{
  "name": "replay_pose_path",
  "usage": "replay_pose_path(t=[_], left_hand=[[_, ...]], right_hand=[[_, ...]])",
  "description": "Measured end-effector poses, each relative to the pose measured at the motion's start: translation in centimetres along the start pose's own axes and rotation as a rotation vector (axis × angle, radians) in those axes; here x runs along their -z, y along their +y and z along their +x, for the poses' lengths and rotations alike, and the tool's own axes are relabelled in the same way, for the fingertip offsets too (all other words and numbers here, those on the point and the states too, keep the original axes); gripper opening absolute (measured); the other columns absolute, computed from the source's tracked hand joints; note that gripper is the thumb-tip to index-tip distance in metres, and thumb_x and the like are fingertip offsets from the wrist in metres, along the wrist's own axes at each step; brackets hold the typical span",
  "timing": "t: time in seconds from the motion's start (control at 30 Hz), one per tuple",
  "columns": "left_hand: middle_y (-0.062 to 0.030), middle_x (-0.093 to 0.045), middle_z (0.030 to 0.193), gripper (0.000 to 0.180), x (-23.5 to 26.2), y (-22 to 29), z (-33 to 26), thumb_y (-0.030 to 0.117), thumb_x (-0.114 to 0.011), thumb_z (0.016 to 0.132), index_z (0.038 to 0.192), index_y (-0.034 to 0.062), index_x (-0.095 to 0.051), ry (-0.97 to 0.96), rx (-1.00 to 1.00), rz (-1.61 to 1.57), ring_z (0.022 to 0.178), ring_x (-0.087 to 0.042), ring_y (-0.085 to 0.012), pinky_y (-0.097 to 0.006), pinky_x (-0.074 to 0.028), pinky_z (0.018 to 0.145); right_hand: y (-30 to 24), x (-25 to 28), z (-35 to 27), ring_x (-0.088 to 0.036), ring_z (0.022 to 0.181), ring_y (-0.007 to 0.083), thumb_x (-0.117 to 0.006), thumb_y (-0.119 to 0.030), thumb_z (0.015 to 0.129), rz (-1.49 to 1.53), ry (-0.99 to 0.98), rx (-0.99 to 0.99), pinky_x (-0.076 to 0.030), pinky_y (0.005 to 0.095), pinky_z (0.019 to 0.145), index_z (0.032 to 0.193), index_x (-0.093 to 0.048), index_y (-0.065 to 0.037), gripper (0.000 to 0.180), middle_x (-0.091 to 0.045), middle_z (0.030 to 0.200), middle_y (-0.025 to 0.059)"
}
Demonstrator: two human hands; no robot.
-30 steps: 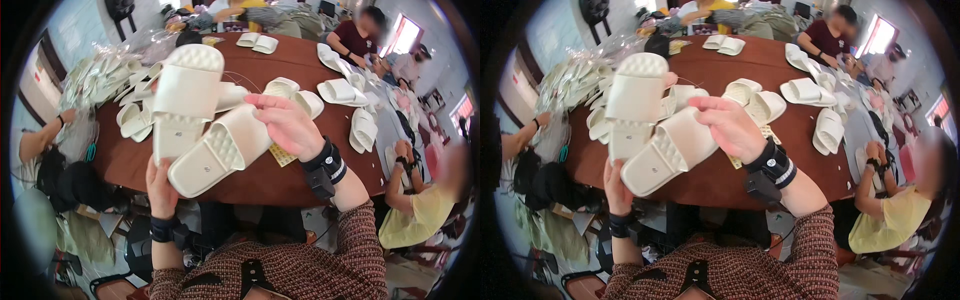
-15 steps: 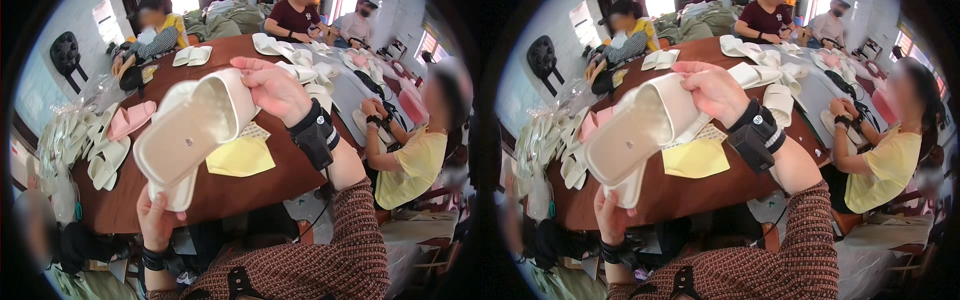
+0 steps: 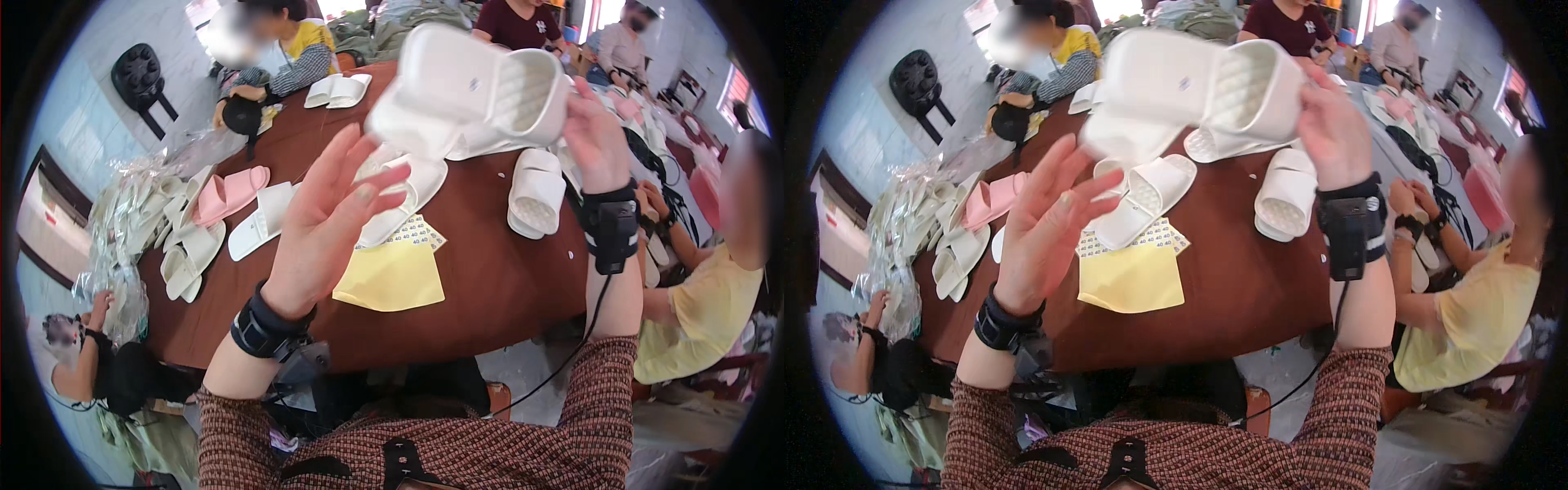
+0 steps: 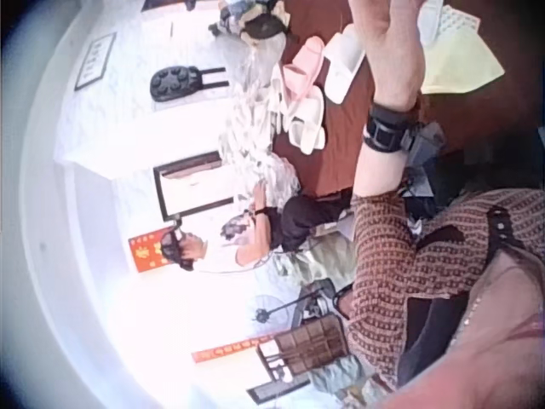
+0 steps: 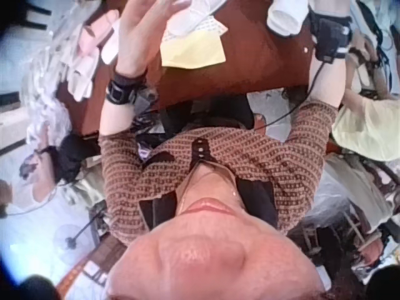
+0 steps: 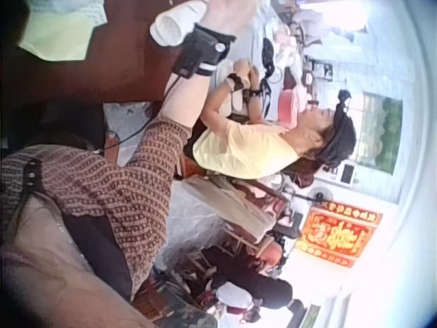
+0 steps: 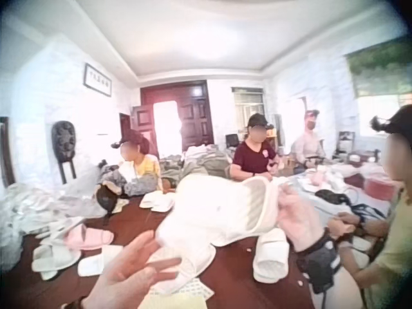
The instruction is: Inspecting white slippers and applying size stickers to them at a work table.
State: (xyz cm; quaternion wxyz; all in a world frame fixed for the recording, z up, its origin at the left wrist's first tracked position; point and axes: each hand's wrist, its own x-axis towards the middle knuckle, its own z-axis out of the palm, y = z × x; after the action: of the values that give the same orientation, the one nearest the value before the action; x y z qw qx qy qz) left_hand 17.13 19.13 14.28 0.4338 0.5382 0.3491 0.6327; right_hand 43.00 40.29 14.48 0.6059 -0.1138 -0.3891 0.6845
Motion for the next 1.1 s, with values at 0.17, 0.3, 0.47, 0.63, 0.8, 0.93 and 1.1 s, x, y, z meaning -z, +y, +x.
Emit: replay_pose_path(t=[0.17,0.3,0.47,0.63,0.8,0.93,1.1], left_hand=[[-0.0182,-0.032,0.155,0.060,1.2,1.7,-0.6,0.010,-0.053,0.096,0.150,0.0014,-0.030,0.016,-0.155,0.332,0.129,-0.051,-0.0322,-0.040,-0.046,0.101],[-0.0151,-0.049,0.142,0.047,6.5,2.6,-3.9,0.006,-0.053,0.097,0.142,-0.0035,-0.041,0.113,-0.038,0.592,0.124,-0.053,-0.0224,-0.035,-0.045,0.102],[-0.0128,-0.061,0.123,0.034,12.7,2.2,-10.6,0.004,-0.050,0.097,0.131,-0.0024,-0.050,0.418,0.091,0.658,0.108,-0.062,-0.0204,-0.033,-0.051,0.090],[-0.0105,-0.066,0.110,0.030,14.5,0.8,-15.0,0.006,-0.052,0.096,0.125,-0.0025,-0.054,0.501,0.177,0.657,0.091,-0.064,-0.0162,-0.029,-0.053,0.077],[-0.0116,-0.068,0.103,0.024,13.9,2.4,-18.0,0.011,-0.059,0.097,0.117,-0.0027,-0.063,0.570,0.346,0.688,0.091,-0.066,-0.0207,-0.032,-0.052,0.087],[-0.0095,-0.069,0.093,0.022,13.5,3.2,-20.9,0.013,-0.055,0.099,0.112,-0.0033,-0.063,0.681,0.455,0.717,0.081,-0.064,-0.0156,-0.028,-0.053,0.076],[-0.0086,-0.068,0.088,0.022,14.9,3.6,-25.3,0.014,-0.054,0.099,0.108,-0.0031,-0.064,0.722,0.617,0.617,0.076,-0.062,-0.0144,-0.028,-0.052,0.071]], right_hand=[[2.3,7.6,1.6,-0.059,0.101,0.0173,-0.053,0.003,0.088,-0.402,0.142,0.036,-0.048,0.0300,0.089,0.124,-0.052,0.004,0.035,-0.059,0.112,0.0099],[4.4,10.6,-0.7,-0.056,0.092,0.0106,-0.057,-0.002,0.085,-0.719,0.171,-0.004,-0.045,0.0241,0.080,0.123,-0.058,0.004,0.039,-0.060,0.103,0.0047],[5.1,8.0,-1.6,-0.055,0.111,0.0153,-0.058,-0.004,0.084,-0.715,0.143,-0.017,-0.044,0.0288,0.094,0.126,-0.056,0.003,0.042,-0.058,0.125,0.0104],[5.3,7.4,-3.0,-0.052,0.118,0.0167,-0.057,-0.005,0.087,-0.980,0.105,0.148,-0.041,0.0299,0.100,0.130,-0.054,-0.001,0.043,-0.052,0.132,0.0092],[3.9,2.4,-6.2,-0.048,0.127,0.0275,-0.061,-0.004,0.084,-0.988,-0.086,0.279,-0.039,0.0346,0.103,0.119,-0.059,-0.008,0.036,-0.048,0.139,0.0152],[4.1,-0.4,-8.7,-0.044,0.132,0.0230,-0.059,-0.001,0.086,-1.063,-0.275,0.343,-0.034,0.0353,0.109,0.123,-0.057,-0.005,0.037,-0.046,0.141,0.0126],[5.8,-2.2,-11.0,-0.047,0.130,0.0252,-0.060,0.004,0.086,-0.950,-0.377,0.249,-0.040,0.0336,0.105,0.122,-0.057,-0.005,0.037,-0.047,0.139,0.0147]])
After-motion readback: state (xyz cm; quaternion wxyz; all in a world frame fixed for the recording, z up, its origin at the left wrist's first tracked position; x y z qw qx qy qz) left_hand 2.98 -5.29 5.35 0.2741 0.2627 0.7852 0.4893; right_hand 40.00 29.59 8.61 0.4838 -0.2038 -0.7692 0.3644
